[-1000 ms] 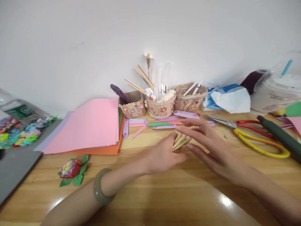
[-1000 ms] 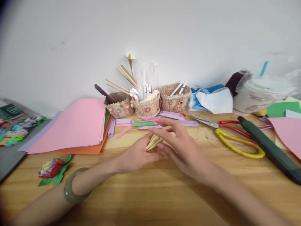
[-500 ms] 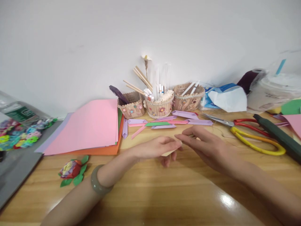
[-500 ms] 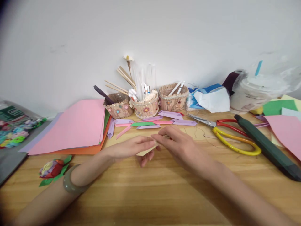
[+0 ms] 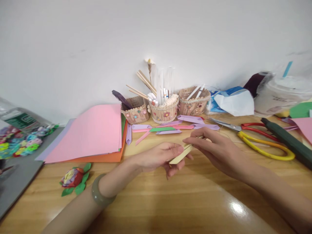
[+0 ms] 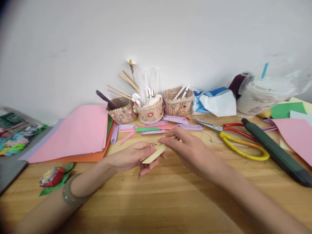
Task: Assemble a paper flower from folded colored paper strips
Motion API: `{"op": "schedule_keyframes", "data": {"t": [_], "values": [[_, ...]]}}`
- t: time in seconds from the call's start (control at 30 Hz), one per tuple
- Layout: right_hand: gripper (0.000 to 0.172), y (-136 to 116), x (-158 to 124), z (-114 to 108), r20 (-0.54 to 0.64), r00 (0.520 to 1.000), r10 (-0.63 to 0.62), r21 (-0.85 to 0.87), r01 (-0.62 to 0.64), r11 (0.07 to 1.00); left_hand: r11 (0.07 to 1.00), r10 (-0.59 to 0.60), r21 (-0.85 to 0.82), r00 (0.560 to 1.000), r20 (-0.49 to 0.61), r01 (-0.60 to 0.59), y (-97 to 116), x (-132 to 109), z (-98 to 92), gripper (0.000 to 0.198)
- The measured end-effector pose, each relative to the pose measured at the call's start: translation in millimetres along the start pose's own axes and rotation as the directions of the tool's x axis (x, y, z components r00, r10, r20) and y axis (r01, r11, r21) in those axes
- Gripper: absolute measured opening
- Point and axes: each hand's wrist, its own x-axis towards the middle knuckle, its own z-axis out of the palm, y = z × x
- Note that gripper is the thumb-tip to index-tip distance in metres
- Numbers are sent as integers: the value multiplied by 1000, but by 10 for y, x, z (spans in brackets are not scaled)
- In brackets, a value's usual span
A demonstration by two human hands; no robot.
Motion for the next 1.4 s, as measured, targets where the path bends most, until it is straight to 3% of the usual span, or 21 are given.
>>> {"op": "schedule_keyframes", "data": {"t": [0.2, 0.33, 0.4, 0.5, 0.57, 0.73, 0.83, 0.93, 1.03, 1.13, 1.23, 1.4], "values": [[42, -45, 18, -49, 33, 999, 33, 81, -36, 996, 1000, -9, 5, 1000, 0, 9, 10, -1, -4, 34], [39, -85, 28, -47, 20, 997, 69, 114, -71, 991, 986, -2, 167, 996, -90, 17, 22, 24, 40, 35], [36, -90, 24, -32, 12, 994, 106, 116, -107, 987, 955, 84, 294, 984, -156, -35, 9, 36, 64, 37], [33, -77, 14, -11, -18, 990, 139, 113, -137, 984, 812, 299, 577, 914, -274, -92, -20, 40, 89, 42], [33, -66, 9, -1, -48, 988, 149, 100, -144, 985, 664, 397, 747, 865, -307, -39, -31, 32, 110, 46], [35, -98, 30, 26, -67, 984, 167, 106, -159, 982, 384, 426, 916, 857, -290, 119, -57, 35, 237, 55], [29, -162, 63, 19, -66, 969, 239, 159, -226, 961, 318, 387, 909, 839, -383, 268, -89, 51, 315, 46], [27, -199, 95, -42, -20, 902, 431, 315, -404, 859, 457, 312, 859, 863, -397, 230, -77, 42, 332, 32], [45, -181, 111, -108, 161, 778, 608, 611, -562, 557, 759, 203, 649, 931, -305, 47, -16, 19, 305, 25], [53, -144, 107, -112, 313, 758, 572, 807, -530, 261, 963, 107, 262, 976, -188, -55, 22, 18, 274, 30], [38, -138, 107, -72, 382, 730, 567, 838, -532, 121, 998, 58, 37, 996, -74, -56, -11, 40, 249, 37], [26, -171, 140, -54, 419, 702, 576, 861, -509, -6, 980, -8, -195, 996, 91, 25, -106, 68, 194, 40]]}}
